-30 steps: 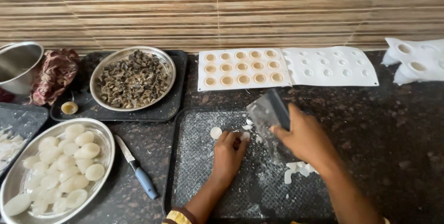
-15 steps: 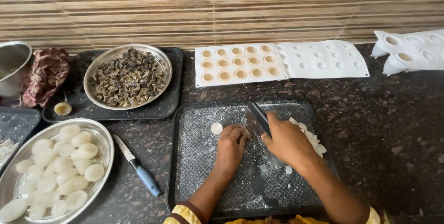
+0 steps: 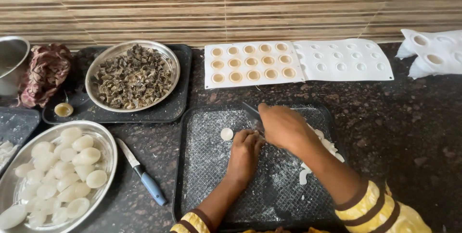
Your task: The person cuts white wax discs into smaller pieces on a tray using a cleaver, then trims the cut pieces with a paring knife and gathers them into a pile on the tray. Trays of whole wax discs and plastic molds sit on the counter nearby.
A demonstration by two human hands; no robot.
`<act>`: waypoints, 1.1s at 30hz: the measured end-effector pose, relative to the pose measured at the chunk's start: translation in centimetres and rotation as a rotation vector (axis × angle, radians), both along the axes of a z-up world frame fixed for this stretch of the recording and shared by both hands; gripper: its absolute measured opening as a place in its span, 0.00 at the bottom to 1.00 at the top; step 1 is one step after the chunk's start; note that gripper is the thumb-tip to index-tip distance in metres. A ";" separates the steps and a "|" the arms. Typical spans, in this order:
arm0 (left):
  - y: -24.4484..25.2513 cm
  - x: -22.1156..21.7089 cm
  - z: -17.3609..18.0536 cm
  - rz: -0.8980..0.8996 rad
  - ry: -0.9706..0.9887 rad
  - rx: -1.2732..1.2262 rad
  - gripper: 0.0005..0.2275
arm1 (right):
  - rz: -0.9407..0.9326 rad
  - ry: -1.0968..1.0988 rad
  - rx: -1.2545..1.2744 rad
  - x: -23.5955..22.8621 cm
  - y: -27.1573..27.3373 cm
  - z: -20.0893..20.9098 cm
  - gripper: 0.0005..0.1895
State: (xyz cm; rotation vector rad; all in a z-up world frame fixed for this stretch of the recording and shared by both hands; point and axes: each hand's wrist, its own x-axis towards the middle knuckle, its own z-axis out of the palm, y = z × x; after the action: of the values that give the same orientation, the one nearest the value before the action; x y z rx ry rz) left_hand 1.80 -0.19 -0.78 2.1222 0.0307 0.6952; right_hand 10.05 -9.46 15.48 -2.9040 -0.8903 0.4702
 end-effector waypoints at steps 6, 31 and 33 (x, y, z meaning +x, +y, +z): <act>-0.3 0.4 -0.4 0.044 0.017 -0.026 0.09 | 0.038 0.037 -0.010 1.8 0.2 -1.6 0.19; -0.2 0.5 -0.4 0.018 -0.016 -0.073 0.03 | -0.068 0.016 0.237 1.2 -2.4 -2.9 0.23; -0.5 0.2 -0.5 0.018 -0.045 -0.021 0.02 | -0.144 0.138 0.195 1.6 -2.3 -4.2 0.25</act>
State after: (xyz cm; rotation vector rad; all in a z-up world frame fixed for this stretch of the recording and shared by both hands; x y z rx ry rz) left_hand 1.97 -0.72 -1.24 2.0876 0.0324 0.7496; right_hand 11.66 -11.81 11.25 -2.6971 -0.6620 0.5313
